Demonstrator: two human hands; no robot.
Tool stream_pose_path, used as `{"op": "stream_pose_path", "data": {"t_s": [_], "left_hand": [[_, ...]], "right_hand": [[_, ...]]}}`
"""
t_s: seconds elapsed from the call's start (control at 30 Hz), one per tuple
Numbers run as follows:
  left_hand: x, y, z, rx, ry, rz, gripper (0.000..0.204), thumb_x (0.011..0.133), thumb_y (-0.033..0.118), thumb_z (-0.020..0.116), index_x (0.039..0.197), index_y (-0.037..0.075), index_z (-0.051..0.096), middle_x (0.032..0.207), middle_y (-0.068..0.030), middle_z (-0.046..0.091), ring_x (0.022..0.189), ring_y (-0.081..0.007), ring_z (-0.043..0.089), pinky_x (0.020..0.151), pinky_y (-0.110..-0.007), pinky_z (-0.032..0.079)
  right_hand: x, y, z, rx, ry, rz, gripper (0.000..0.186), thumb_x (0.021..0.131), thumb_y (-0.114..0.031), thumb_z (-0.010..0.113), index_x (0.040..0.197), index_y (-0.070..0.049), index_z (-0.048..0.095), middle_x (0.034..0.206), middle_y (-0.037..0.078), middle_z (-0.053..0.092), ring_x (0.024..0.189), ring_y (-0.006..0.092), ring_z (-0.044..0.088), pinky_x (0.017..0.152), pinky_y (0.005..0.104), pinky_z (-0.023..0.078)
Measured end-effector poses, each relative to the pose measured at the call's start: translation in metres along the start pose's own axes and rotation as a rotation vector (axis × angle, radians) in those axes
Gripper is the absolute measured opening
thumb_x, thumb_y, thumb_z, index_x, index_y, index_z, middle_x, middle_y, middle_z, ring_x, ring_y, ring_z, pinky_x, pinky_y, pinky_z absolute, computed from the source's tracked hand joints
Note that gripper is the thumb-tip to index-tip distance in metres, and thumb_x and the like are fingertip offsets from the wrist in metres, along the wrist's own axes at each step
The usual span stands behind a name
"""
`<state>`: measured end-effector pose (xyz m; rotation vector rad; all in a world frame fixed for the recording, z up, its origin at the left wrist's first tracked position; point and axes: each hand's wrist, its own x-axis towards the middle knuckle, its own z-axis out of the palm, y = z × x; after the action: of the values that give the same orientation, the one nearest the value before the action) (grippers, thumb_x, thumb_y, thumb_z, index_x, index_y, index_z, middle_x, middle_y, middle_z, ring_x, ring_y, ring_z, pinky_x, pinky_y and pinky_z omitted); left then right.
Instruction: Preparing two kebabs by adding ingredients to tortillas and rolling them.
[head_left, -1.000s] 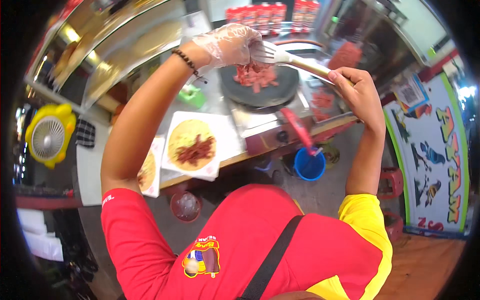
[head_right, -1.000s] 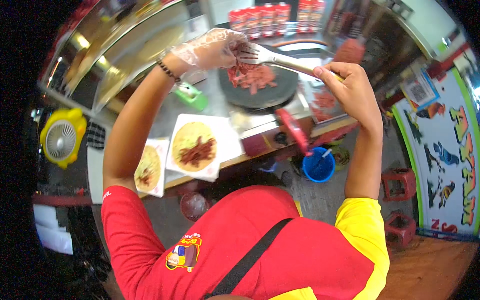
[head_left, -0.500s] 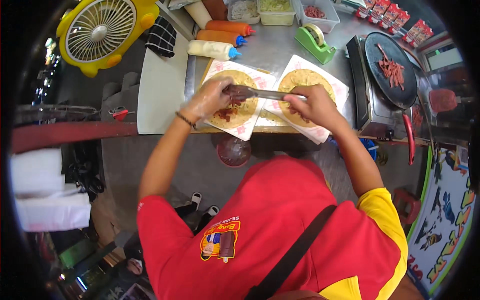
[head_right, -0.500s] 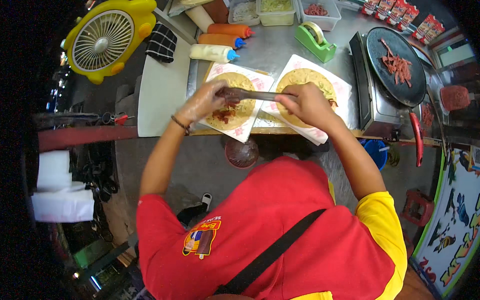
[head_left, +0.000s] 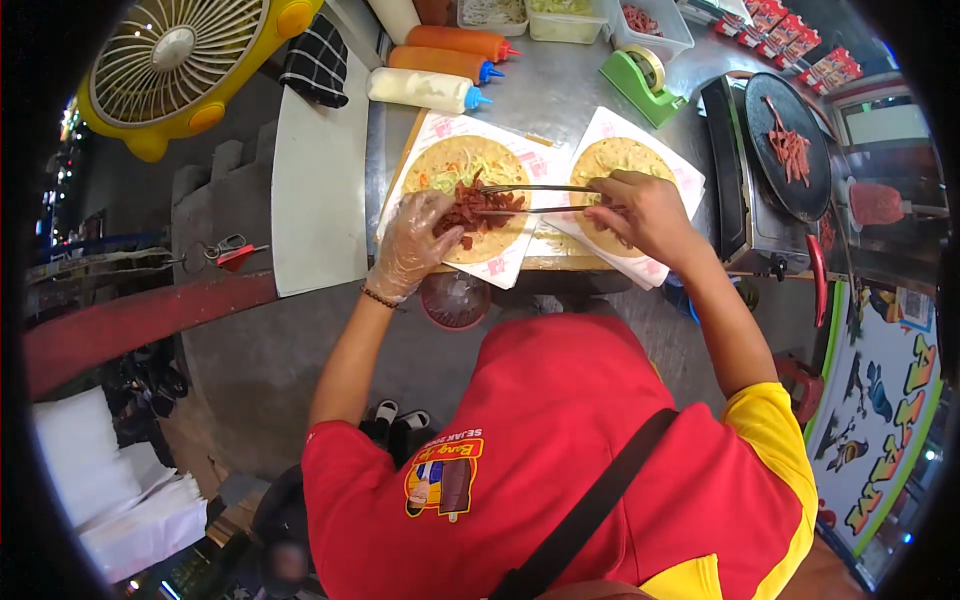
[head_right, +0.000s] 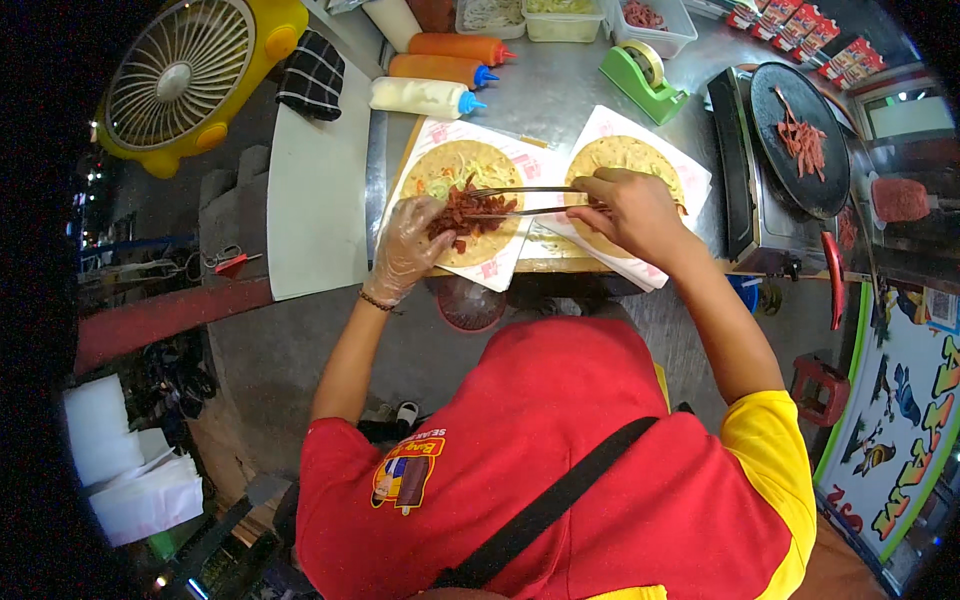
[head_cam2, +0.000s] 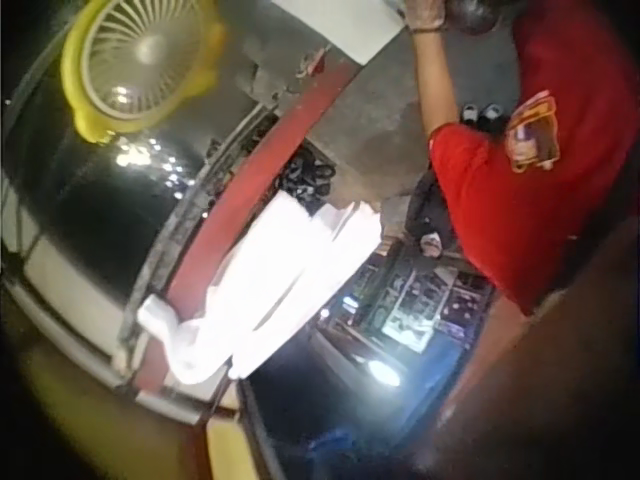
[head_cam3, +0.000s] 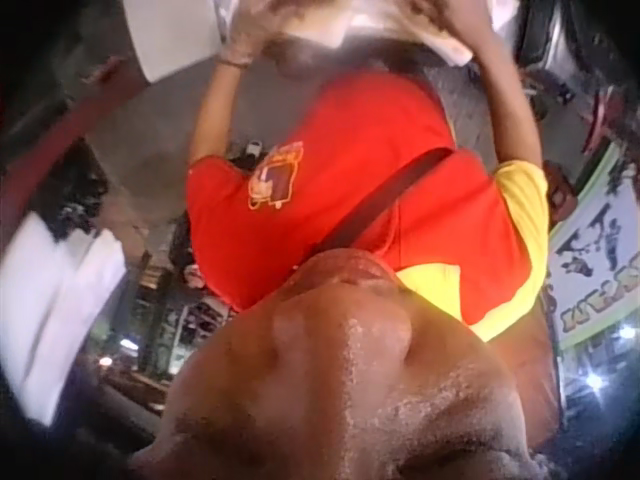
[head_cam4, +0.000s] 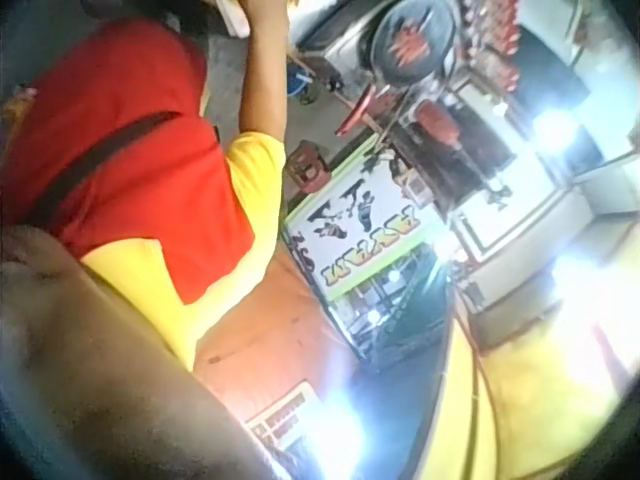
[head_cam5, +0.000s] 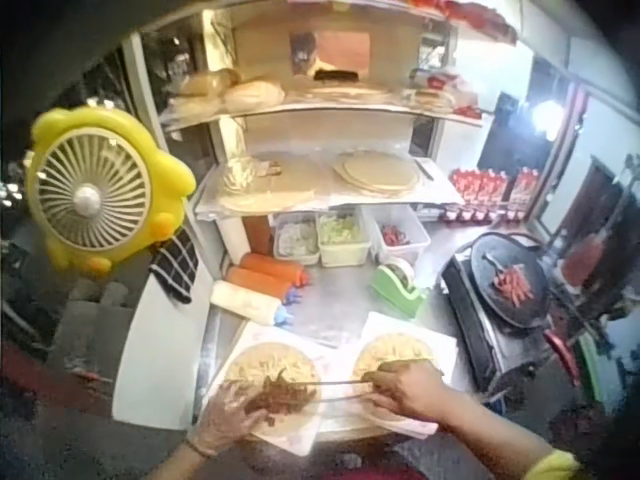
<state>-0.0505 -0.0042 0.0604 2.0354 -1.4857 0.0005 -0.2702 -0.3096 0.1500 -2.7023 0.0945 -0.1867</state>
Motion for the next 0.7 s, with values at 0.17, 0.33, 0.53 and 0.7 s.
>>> {"op": "stream_pose_path", "data": {"t_s": [0.17,0.33,0.53,0.7], "left_hand": [[0.006,-0.01,0.001,-0.041,-0.075,-0.006,0.04,0.084,0.012,0.082,0.121,0.004,0.07,0.114,-0.0144,0.067,0.107,-0.0362,0.064,0.093,-0.047,0.052],[0.009,-0.007,0.008,0.029,0.09,0.072,0.027,0.084,0.006,0.079,0.11,0.003,0.072,0.11,-0.0155,0.067,0.104,-0.0367,0.064,0.089,-0.047,0.053],[0.014,-0.009,0.008,-0.066,0.062,-0.008,0.022,0.087,0.006,0.077,0.107,0.003,0.069,0.106,-0.0163,0.065,0.103,-0.0381,0.062,0.089,-0.048,0.052],[0.039,-0.001,0.011,-0.066,0.119,-0.026,0.021,0.093,0.006,0.075,0.112,0.002,0.067,0.109,-0.0165,0.064,0.103,-0.0374,0.062,0.091,-0.048,0.051]], "right_hand": [[-0.007,-0.005,-0.007,-0.057,-0.063,-0.035,0.028,0.093,-0.034,0.077,0.105,-0.009,0.075,0.086,0.011,0.072,0.08,0.0341,0.072,0.071,0.0455,0.055],[-0.006,-0.009,-0.003,0.027,0.009,0.014,0.026,0.094,-0.033,0.075,0.101,-0.008,0.075,0.082,0.011,0.07,0.077,0.0344,0.071,0.069,0.0462,0.055],[-0.024,0.005,0.0,0.044,0.034,0.053,0.025,0.097,-0.032,0.074,0.103,-0.008,0.075,0.084,0.012,0.071,0.078,0.0362,0.071,0.068,0.0471,0.054],[-0.024,0.002,0.017,0.044,0.082,0.144,0.025,0.097,-0.031,0.075,0.104,-0.006,0.076,0.088,0.013,0.074,0.08,0.0367,0.072,0.07,0.0467,0.055]]}}
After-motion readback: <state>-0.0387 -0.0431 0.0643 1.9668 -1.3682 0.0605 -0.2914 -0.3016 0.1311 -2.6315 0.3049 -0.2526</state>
